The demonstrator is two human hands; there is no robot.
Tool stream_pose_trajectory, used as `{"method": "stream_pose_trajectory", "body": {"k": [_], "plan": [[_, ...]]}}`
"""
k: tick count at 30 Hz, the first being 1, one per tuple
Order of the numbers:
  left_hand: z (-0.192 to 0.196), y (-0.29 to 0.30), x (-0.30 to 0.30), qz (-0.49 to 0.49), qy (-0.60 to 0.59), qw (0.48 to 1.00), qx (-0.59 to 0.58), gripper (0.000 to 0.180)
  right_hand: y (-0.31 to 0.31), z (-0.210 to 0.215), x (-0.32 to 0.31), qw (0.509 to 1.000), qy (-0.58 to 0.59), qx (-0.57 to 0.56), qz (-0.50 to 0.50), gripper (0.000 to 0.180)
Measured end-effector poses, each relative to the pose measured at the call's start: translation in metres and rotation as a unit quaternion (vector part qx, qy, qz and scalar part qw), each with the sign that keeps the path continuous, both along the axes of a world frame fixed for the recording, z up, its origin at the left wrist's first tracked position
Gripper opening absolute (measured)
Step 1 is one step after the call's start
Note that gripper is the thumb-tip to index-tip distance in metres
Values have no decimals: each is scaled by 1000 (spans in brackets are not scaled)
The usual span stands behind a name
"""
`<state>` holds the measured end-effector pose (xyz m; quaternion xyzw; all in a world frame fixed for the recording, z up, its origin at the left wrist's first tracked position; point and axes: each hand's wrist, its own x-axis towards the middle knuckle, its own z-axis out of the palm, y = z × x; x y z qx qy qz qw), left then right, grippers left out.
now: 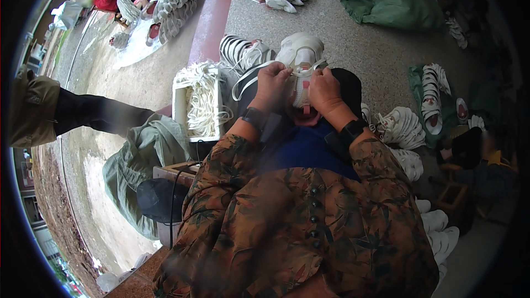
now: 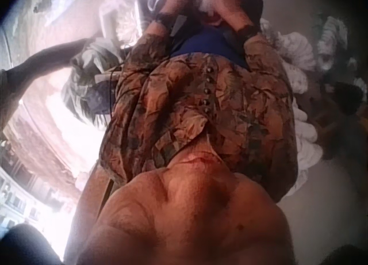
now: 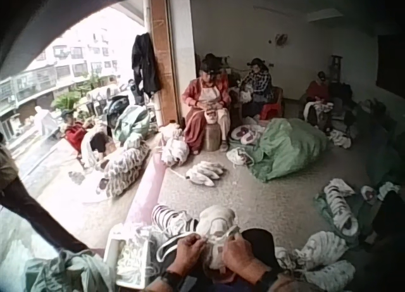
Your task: The recorder is lacing a new pair of white sneakers while sitting in a workshop.
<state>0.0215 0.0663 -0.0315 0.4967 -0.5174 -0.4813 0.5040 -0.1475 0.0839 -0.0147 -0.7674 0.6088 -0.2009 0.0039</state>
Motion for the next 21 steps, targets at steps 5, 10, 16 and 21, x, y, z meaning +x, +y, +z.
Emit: {"method": "stream_pose_trajectory", "body": {"k": [5, 10, 16, 21], "plan": [[1, 3, 0, 15, -42, 999, 7, 11, -5, -6, -9, 997, -74, -18, -2, 11], [3, 3, -4, 22, -55, 998, 1, 12, 2, 3, -8, 992, -93, -85, 14, 4], [0, 1, 7, 7, -10, 1000, 4, 13, -4, 8, 0, 981, -50, -45, 179, 5], [-4, 1, 5, -22, 9, 1000, 10, 12, -11, -3, 0, 971, -173, -37, 161, 22]]}}
